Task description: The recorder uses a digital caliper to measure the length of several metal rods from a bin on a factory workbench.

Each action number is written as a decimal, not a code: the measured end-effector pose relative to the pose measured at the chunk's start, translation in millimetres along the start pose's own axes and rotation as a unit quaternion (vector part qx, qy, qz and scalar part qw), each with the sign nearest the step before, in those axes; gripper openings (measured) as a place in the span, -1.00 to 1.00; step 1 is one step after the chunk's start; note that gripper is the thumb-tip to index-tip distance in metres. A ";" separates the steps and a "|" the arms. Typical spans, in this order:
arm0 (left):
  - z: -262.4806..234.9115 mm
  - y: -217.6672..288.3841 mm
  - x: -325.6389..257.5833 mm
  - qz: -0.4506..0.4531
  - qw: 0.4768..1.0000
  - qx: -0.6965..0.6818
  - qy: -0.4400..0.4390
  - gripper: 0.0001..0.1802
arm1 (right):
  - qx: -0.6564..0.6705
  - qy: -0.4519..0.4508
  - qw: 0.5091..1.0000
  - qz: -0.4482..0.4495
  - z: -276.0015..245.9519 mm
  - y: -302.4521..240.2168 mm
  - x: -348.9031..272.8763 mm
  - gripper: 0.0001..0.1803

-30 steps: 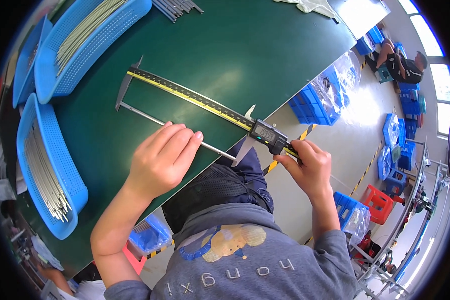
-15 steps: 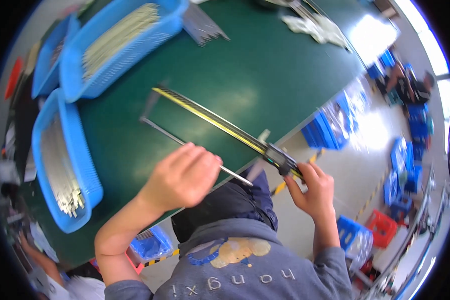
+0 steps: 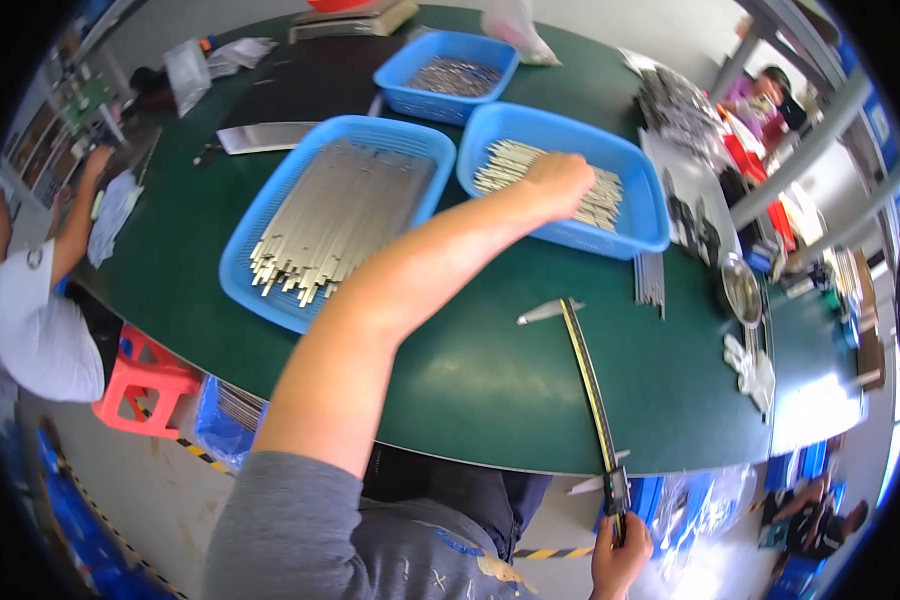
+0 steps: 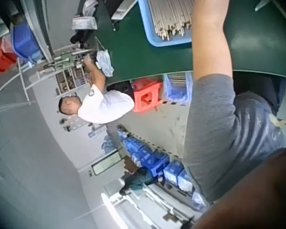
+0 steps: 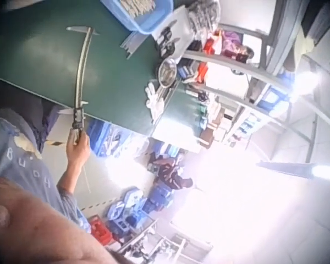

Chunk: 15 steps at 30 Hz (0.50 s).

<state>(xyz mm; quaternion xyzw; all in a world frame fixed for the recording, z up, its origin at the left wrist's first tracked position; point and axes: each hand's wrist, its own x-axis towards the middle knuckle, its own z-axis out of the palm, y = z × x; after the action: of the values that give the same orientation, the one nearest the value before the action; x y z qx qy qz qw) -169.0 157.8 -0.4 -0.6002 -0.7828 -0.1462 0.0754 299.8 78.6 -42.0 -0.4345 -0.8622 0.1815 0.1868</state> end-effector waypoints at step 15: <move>-75.6 -115.5 -156.4 -0.351 0.920 -0.151 -0.092 -0.71 | -0.041 -0.059 0.995 0.075 -17.8 -9.0 12.0 -0.68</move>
<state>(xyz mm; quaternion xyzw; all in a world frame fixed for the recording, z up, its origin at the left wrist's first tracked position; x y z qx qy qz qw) -242.5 -37.2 9.2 -0.3023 -0.9153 -0.2236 -0.1443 295.7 86.0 -20.3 -0.4937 -0.8434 0.1853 0.1032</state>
